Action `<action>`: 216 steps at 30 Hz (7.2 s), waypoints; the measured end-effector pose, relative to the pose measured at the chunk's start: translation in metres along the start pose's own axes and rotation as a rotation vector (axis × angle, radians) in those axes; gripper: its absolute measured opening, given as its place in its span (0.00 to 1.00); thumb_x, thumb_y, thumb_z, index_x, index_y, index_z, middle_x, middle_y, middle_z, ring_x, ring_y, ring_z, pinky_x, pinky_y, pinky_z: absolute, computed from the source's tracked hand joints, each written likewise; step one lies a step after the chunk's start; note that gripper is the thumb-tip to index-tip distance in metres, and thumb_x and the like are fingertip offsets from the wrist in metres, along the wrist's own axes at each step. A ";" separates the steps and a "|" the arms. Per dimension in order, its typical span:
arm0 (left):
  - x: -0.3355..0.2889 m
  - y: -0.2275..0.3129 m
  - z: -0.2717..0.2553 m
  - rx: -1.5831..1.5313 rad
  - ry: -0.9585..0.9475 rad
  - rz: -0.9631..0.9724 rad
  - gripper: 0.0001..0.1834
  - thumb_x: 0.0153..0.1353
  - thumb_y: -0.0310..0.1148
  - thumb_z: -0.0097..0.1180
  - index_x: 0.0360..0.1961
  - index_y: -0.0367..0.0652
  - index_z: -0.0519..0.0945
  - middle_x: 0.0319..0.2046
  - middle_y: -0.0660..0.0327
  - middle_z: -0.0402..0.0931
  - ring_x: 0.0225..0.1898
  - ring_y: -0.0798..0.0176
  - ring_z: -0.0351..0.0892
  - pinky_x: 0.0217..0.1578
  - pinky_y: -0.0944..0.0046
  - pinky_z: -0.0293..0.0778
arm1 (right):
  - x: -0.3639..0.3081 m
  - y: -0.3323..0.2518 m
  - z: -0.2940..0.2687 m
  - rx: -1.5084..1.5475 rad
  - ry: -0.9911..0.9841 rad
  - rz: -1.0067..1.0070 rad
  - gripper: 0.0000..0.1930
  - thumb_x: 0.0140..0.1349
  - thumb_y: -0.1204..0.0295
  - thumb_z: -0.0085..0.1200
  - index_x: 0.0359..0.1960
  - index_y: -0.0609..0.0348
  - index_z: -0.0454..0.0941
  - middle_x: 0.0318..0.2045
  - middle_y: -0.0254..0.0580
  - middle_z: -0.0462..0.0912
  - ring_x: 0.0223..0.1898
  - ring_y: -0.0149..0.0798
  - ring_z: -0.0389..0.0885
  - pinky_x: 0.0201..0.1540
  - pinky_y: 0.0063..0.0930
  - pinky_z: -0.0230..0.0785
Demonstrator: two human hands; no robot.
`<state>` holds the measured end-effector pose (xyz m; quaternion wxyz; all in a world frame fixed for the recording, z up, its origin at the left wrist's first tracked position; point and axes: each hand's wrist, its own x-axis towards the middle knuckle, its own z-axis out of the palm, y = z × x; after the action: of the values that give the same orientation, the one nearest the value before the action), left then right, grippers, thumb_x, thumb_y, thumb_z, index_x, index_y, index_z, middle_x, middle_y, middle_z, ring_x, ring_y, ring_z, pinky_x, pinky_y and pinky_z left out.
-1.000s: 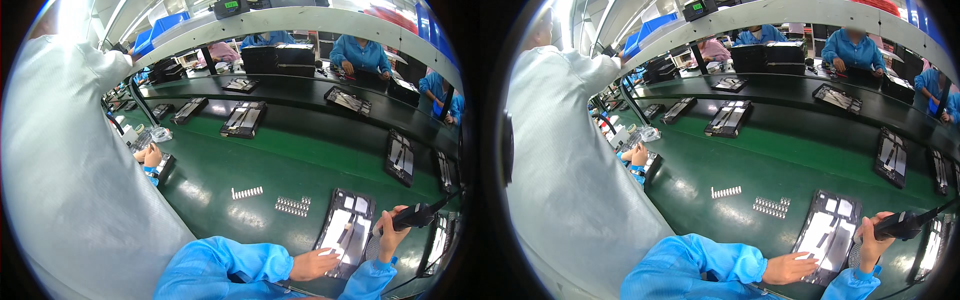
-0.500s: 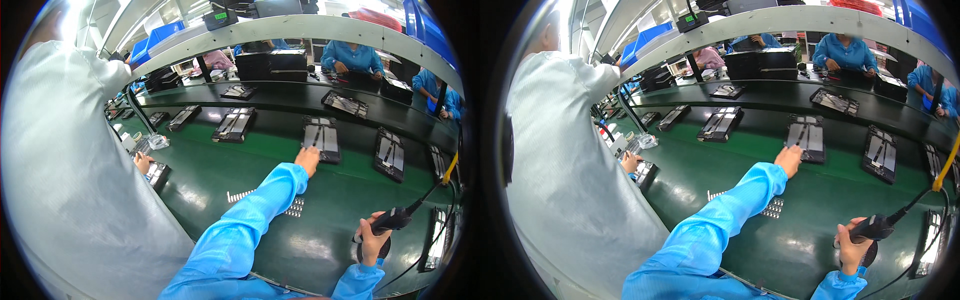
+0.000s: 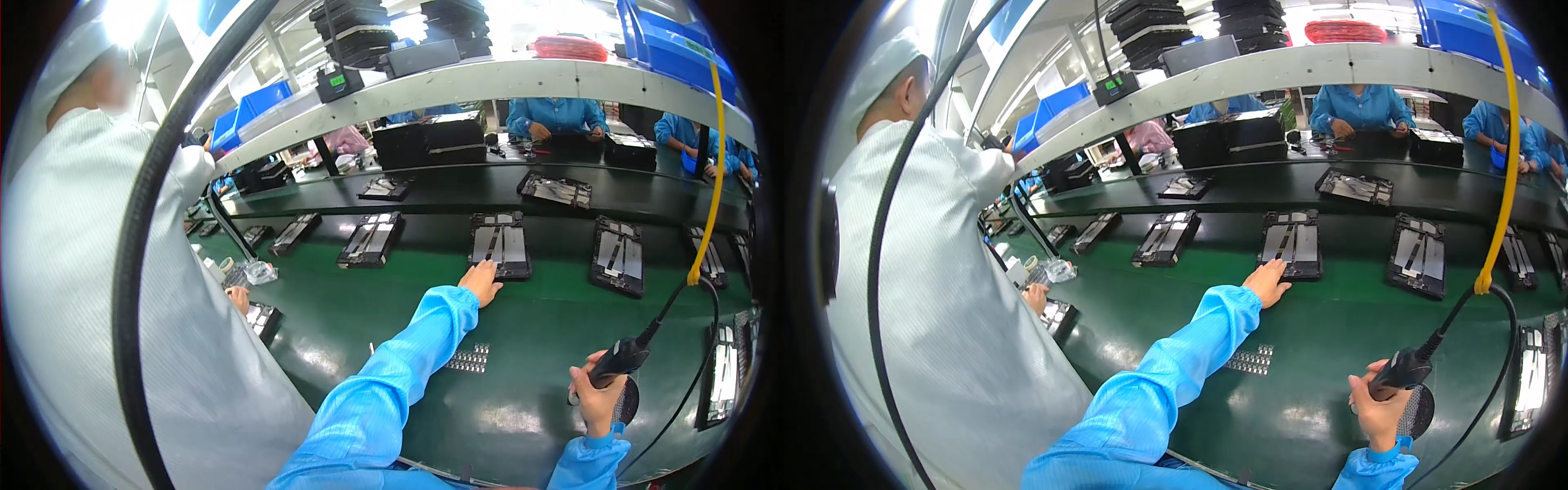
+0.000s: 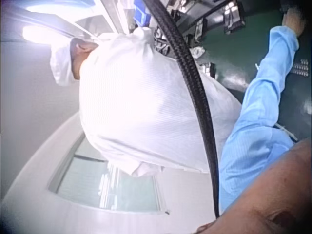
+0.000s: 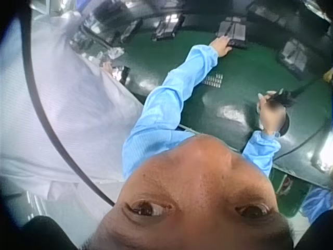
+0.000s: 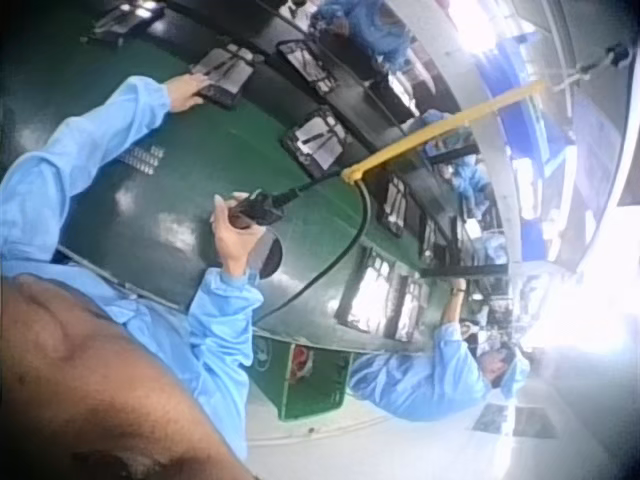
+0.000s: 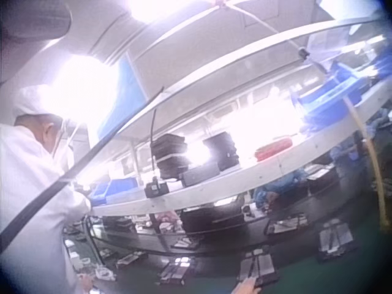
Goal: Assembling screen components on an electronics factory production line using an electric screwdriver.
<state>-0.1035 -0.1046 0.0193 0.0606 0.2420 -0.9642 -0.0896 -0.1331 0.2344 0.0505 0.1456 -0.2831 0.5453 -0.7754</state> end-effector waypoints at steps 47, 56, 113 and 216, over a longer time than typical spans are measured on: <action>-0.141 0.114 -0.025 0.046 0.316 0.876 0.27 0.34 0.28 0.60 0.42 0.34 0.77 0.45 0.51 0.76 0.52 0.48 0.72 0.52 0.48 0.62 | 0.010 -0.043 -0.036 -0.028 0.172 -0.186 0.12 0.46 0.79 0.61 0.31 0.62 0.71 0.23 0.30 0.71 0.27 0.21 0.66 0.27 0.19 0.63; -0.223 0.138 -0.016 -0.305 -0.038 1.017 0.24 0.37 0.40 0.70 0.36 0.37 0.80 0.45 0.57 0.77 0.50 0.49 0.74 0.55 0.41 0.56 | 0.013 -0.040 -0.074 -0.016 0.250 -0.253 0.15 0.46 0.81 0.64 0.36 0.66 0.73 0.18 0.34 0.77 0.16 0.25 0.73 0.18 0.17 0.64; -0.146 0.075 0.023 -1.199 0.144 -0.166 0.07 0.51 0.27 0.63 0.27 0.35 0.79 0.22 0.63 0.77 0.22 0.76 0.72 0.24 0.75 0.69 | 0.052 -0.019 0.082 -0.028 -0.171 -0.309 0.15 0.47 0.83 0.63 0.37 0.67 0.72 0.18 0.35 0.78 0.18 0.25 0.75 0.21 0.14 0.64; -0.130 0.054 0.009 -0.823 0.084 0.170 0.06 0.49 0.26 0.63 0.29 0.36 0.81 0.22 0.59 0.77 0.20 0.69 0.72 0.22 0.71 0.68 | 0.034 -0.041 0.005 -0.009 0.101 -0.329 0.18 0.50 0.81 0.58 0.43 0.63 0.69 0.17 0.37 0.74 0.16 0.30 0.72 0.22 0.22 0.66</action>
<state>-0.0157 0.0057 0.0120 0.1987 0.1208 -0.8611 -0.4521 -0.1535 0.2276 0.0992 -0.0123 -0.3298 0.5018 -0.7996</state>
